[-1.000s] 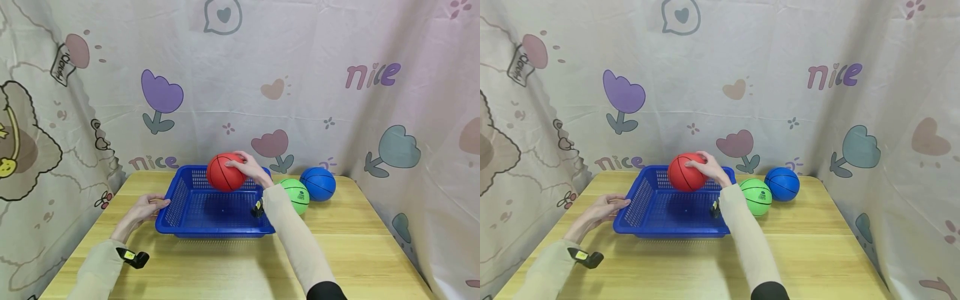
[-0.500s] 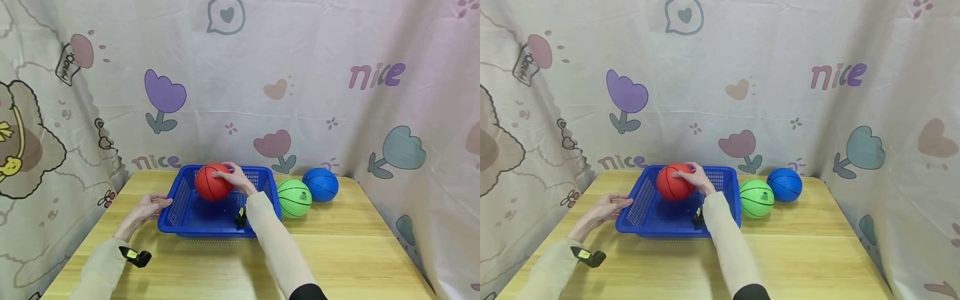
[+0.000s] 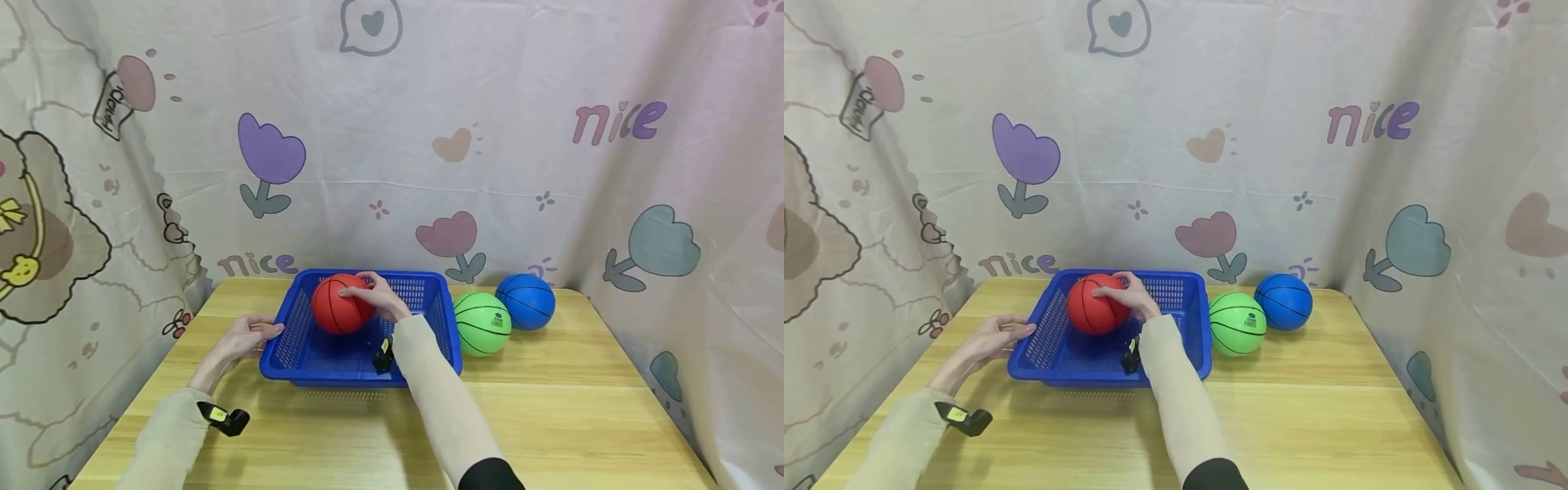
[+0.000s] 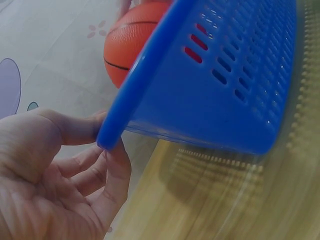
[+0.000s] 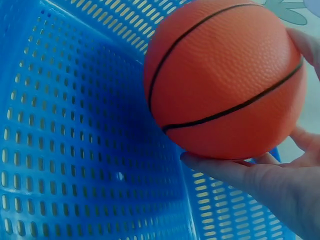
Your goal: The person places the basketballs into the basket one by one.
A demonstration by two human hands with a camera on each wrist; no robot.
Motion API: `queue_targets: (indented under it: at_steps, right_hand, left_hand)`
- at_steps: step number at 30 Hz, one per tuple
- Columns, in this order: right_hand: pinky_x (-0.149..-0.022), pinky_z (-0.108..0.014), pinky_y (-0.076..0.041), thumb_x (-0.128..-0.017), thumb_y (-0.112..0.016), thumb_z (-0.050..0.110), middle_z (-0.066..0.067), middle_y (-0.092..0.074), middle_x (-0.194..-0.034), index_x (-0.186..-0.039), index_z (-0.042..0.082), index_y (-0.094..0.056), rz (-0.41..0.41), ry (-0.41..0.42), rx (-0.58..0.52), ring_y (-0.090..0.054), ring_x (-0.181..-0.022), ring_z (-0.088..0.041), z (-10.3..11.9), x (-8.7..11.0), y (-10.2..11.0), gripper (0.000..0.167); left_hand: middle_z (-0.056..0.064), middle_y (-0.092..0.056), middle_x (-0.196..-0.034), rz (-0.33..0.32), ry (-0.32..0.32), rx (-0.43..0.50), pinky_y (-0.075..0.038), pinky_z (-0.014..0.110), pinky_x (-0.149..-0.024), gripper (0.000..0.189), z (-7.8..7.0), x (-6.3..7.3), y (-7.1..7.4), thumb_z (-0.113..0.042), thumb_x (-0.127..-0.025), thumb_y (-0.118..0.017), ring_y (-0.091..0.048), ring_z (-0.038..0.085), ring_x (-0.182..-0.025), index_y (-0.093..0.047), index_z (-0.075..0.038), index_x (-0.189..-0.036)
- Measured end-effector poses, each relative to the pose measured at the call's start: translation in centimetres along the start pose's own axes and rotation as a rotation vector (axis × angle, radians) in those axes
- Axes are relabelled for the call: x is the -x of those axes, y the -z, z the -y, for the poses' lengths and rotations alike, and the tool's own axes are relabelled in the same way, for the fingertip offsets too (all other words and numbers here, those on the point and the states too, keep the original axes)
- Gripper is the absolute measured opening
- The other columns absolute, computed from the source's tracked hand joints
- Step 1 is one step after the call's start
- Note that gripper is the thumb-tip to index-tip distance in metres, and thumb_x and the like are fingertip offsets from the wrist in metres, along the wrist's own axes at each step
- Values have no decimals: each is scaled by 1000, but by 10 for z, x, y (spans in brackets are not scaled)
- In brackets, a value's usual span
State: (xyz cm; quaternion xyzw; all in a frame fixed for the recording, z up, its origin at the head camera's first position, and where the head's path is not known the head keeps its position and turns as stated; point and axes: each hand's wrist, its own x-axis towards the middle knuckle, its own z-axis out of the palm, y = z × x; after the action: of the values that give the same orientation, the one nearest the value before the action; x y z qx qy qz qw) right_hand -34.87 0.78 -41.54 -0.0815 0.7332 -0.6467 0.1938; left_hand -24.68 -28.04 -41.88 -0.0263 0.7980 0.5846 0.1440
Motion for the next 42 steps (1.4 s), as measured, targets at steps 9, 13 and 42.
queue_targets:
  at_steps: [9,13,42]
  right_hand:
    - [-98,-60,-53,-87,-77,32,-19,-48,-143,-144,18,-46,46,-10,39,-55,-124,-37,-6,-9,-6,66]
    - [-100,-60,-52,-87,-77,29,-18,-48,-140,-145,17,-46,55,-19,37,-54,-124,-36,-9,-11,-6,67]
    - [-106,-68,-43,-93,-69,36,-18,-42,-148,-151,22,-42,124,-28,88,-45,-136,-40,-8,-14,-13,66]
  left_hand:
    - [0,-71,-99,-6,-4,-8,-61,28,-72,64,1,2,2,-23,-102,-59,-70,8,-78,-30,15,-145]
    - [-1,-70,-97,-7,-10,-3,-61,28,-71,65,1,1,1,-24,-102,-60,-69,8,-77,-30,15,-145]
    - [15,-69,-112,-26,1,-22,-62,30,-74,65,-1,2,-1,-24,-102,-59,-70,9,-80,-30,15,-146]
